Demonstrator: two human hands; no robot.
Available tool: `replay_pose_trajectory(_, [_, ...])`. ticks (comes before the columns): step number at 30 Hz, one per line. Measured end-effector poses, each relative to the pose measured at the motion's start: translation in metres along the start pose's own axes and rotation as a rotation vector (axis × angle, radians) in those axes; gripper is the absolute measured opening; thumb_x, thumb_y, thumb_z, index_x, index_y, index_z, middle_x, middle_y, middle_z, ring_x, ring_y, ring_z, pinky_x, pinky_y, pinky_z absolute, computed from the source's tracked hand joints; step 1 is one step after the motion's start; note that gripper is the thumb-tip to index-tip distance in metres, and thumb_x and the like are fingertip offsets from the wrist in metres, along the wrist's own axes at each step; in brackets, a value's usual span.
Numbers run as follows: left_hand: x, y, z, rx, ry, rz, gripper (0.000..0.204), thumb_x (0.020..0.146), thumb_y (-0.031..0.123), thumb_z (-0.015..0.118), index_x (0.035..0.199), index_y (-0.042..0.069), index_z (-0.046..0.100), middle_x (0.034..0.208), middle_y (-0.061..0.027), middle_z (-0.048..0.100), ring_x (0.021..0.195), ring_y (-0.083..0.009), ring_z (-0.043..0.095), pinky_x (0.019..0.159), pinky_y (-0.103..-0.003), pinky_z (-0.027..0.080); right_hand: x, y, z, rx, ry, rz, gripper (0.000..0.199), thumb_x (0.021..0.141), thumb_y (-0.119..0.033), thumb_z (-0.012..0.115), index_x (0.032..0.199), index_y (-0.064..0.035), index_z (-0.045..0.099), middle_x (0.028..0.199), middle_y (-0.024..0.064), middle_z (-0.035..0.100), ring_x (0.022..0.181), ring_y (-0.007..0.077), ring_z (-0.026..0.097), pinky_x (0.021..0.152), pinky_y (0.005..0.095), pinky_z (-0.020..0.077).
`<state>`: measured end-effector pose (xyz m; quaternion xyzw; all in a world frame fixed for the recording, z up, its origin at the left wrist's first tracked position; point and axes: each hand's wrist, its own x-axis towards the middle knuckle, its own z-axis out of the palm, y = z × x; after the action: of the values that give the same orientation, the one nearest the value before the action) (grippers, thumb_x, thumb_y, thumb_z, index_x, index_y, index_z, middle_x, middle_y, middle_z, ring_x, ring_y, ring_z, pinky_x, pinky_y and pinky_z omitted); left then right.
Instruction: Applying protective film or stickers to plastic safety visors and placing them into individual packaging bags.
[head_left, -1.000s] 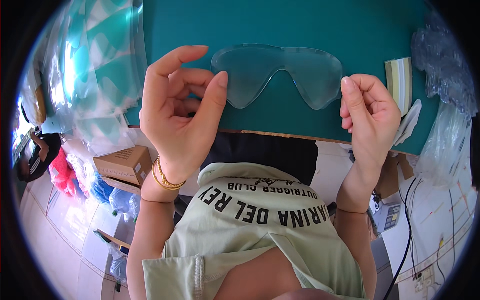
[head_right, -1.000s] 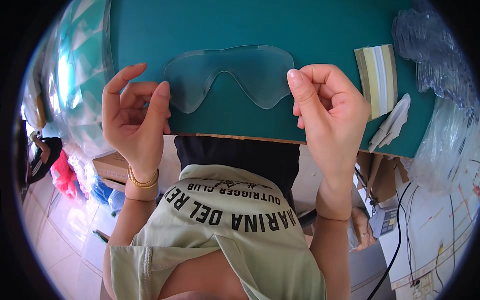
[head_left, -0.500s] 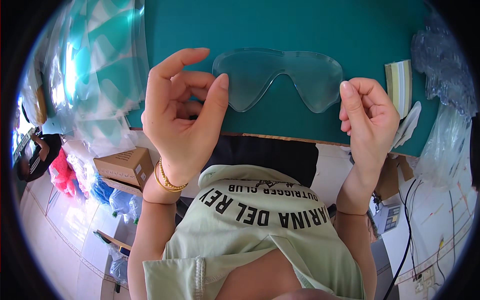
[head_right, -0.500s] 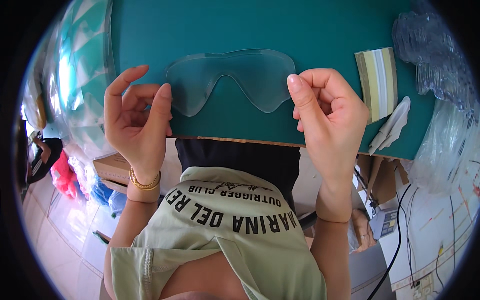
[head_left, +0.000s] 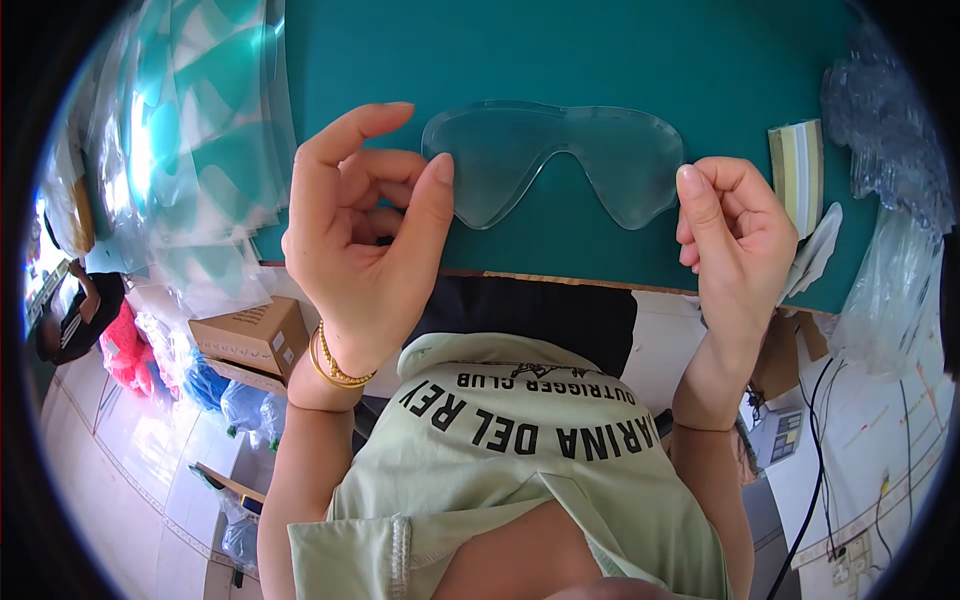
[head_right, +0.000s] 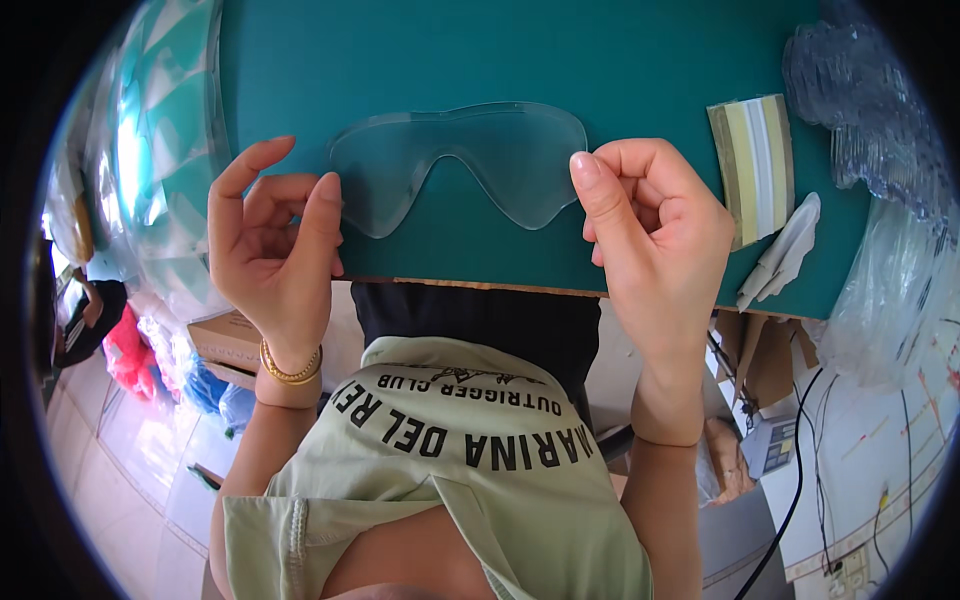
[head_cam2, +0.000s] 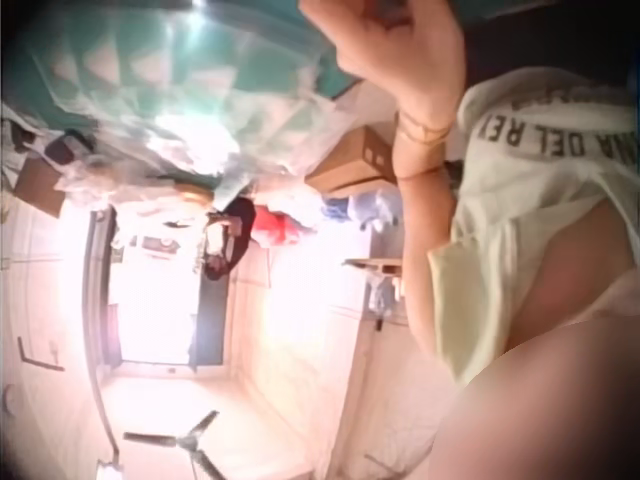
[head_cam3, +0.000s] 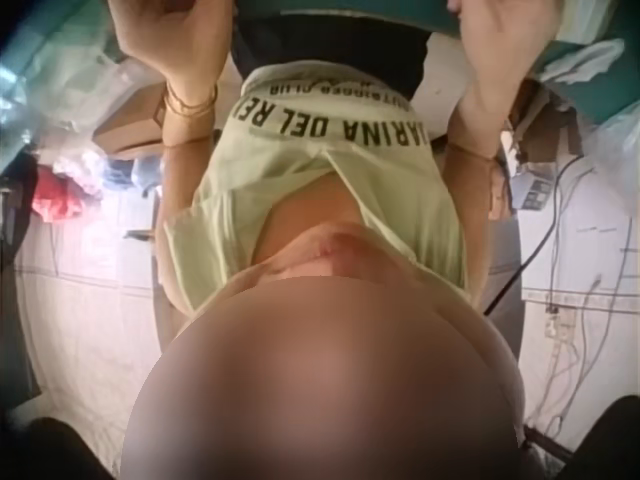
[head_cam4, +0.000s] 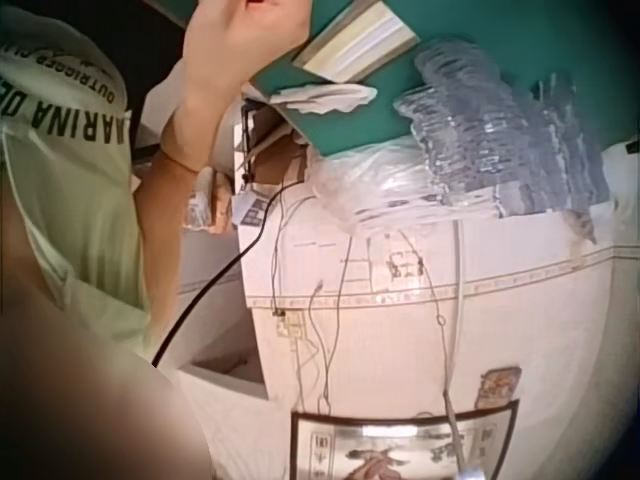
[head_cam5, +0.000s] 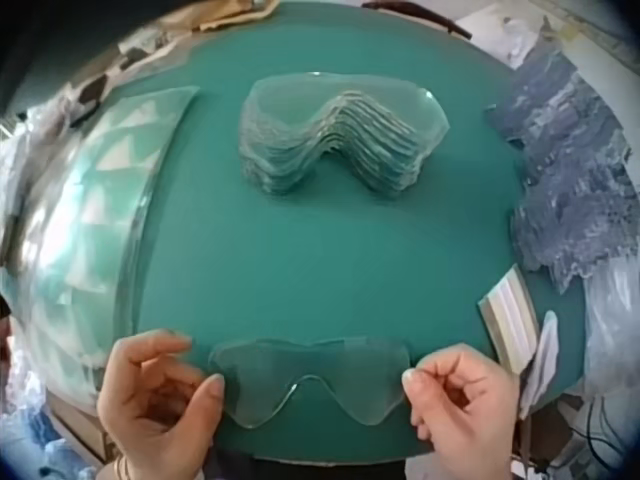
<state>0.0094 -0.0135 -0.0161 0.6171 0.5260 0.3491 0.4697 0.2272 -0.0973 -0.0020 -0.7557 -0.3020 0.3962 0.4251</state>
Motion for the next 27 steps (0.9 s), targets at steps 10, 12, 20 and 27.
replay_pose_trajectory(10, [0.001,0.001,0.003,0.012,-0.028,0.015,0.036,0.088,-0.006,0.071,0.12,0.0,0.057,0.079,-0.0035,0.068,0.063,-0.0021,0.059,0.052,-0.015,0.045,0.0,-0.004,-0.001,-0.035,0.011,0.047,0.015,0.097,-0.017,0.069,0.091,-0.0041,0.066,0.064,-0.0037,0.055,0.054,0.001,0.047,0.048,0.0162,0.0346])
replay_pose_trajectory(12, [0.001,0.003,0.004,0.006,-0.023,-0.009,0.036,0.088,-0.007,0.071,0.12,0.0,0.057,0.08,-0.0036,0.068,0.064,-0.002,0.058,0.053,-0.015,0.045,-0.001,-0.005,-0.001,-0.04,0.011,0.044,0.014,0.097,-0.017,0.069,0.091,-0.0041,0.066,0.065,-0.0034,0.055,0.054,0.0014,0.047,0.048,0.0164,0.0352])
replay_pose_trajectory(20, [-0.001,0.001,0.003,0.053,0.006,-0.002,0.037,0.088,-0.007,0.07,0.122,0.0,0.057,0.079,-0.0037,0.068,0.061,-0.0015,0.056,0.055,-0.014,0.043,0.006,0.021,-0.064,-0.288,0.476,-0.172,0.019,0.096,-0.019,0.07,0.102,-0.0009,0.066,0.08,0.002,0.062,0.068,0.0075,0.054,0.063,0.0209,0.0437])
replay_pose_trajectory(27, [0.0,-0.004,0.002,0.009,-0.015,0.027,0.036,0.088,-0.006,0.069,0.122,0.0,0.058,0.079,-0.0031,0.067,0.062,-0.0017,0.056,0.053,-0.014,0.043,0.006,-0.019,-0.087,-0.96,0.391,-0.032,0.052,0.08,-0.032,0.083,0.119,-0.0015,0.067,0.095,0.0122,0.066,0.086,0.0214,0.063,0.078,0.037,0.051])
